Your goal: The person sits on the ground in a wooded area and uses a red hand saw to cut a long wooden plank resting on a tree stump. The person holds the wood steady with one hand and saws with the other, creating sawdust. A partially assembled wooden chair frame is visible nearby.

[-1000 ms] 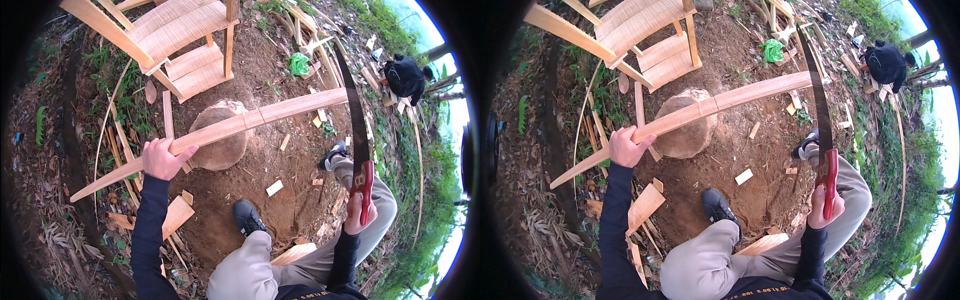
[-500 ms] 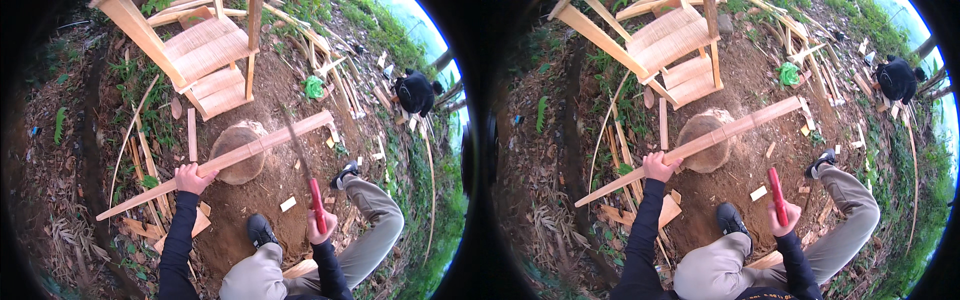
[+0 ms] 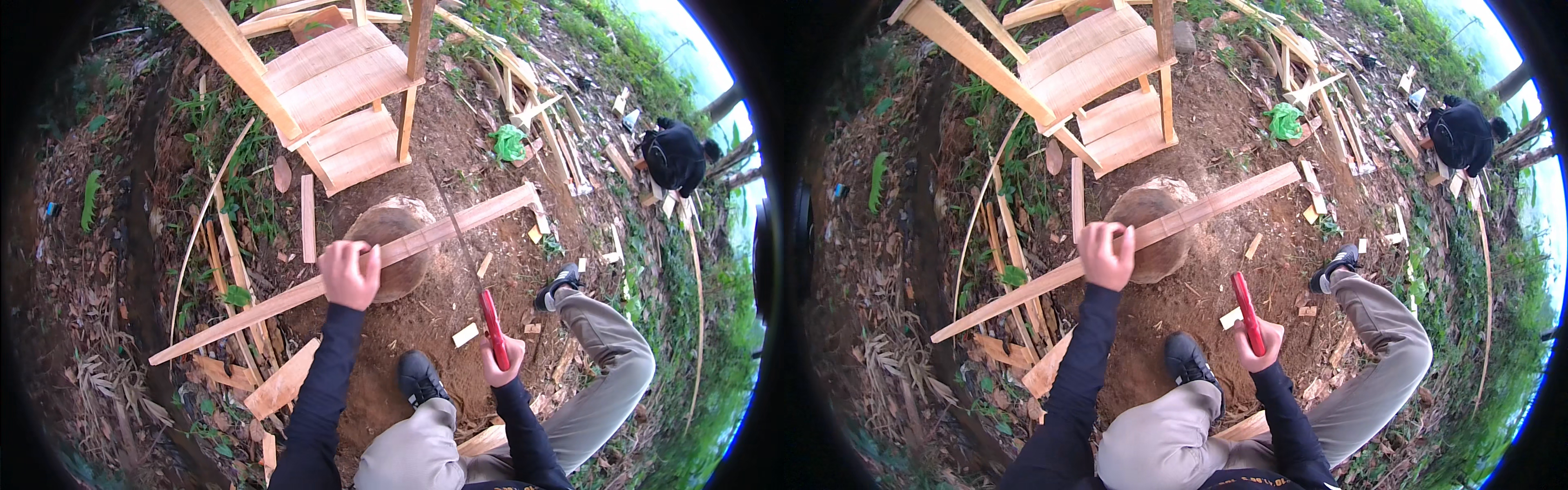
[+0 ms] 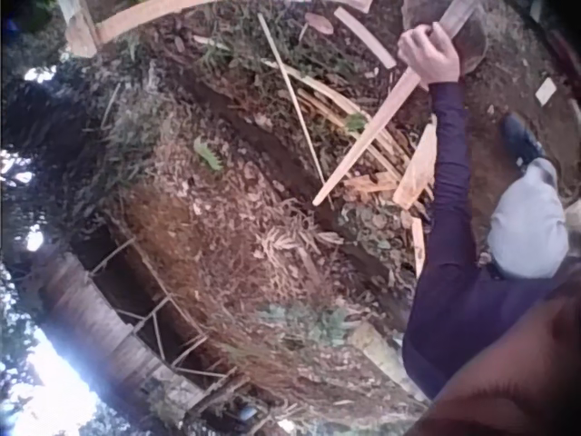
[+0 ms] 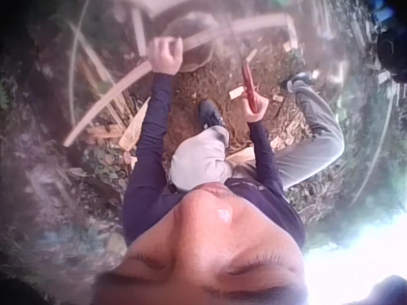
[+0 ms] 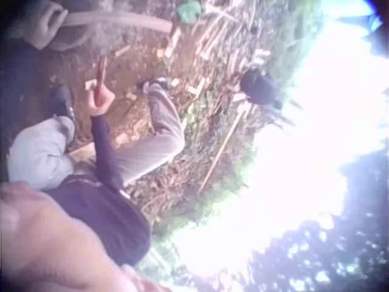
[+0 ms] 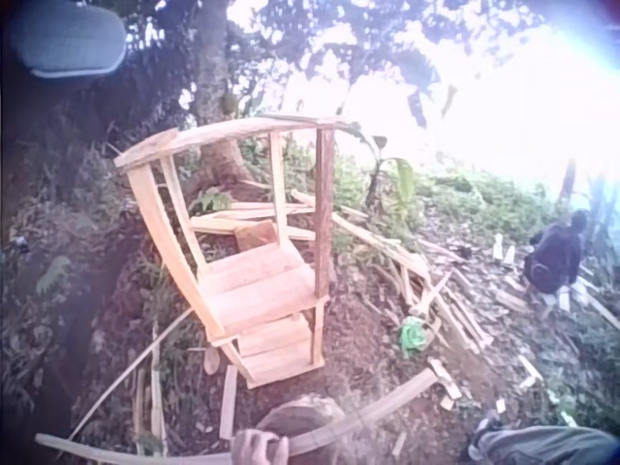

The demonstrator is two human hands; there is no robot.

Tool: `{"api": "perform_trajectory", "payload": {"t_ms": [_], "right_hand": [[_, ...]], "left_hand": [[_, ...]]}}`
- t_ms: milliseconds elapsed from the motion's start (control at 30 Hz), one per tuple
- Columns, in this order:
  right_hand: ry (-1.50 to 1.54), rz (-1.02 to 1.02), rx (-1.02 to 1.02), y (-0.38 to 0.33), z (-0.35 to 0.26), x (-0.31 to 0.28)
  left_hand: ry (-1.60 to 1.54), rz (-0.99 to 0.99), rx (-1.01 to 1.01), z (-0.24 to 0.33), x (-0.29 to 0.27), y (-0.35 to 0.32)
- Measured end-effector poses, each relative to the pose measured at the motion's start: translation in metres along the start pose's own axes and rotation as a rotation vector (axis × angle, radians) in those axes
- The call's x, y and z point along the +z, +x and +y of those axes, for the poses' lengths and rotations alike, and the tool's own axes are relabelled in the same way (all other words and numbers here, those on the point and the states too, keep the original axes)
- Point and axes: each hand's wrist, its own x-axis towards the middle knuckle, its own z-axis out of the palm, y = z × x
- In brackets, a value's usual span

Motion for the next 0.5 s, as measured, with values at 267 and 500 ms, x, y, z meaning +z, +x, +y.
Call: {"api": "perform_trajectory", "payload": {"t_ms": [267,500], "right_hand": [[-0.029,-0.011,-0.02,-0.001,-0.009,0.005],[0.045,-0.003,-0.071,-0.006,-0.021,0.02]], "left_hand": [[0.088,-0.028,-0.086,0.011,0.061,0.016],[0.093,0.022,-0.038,0.005,0.071,0.012]]}}
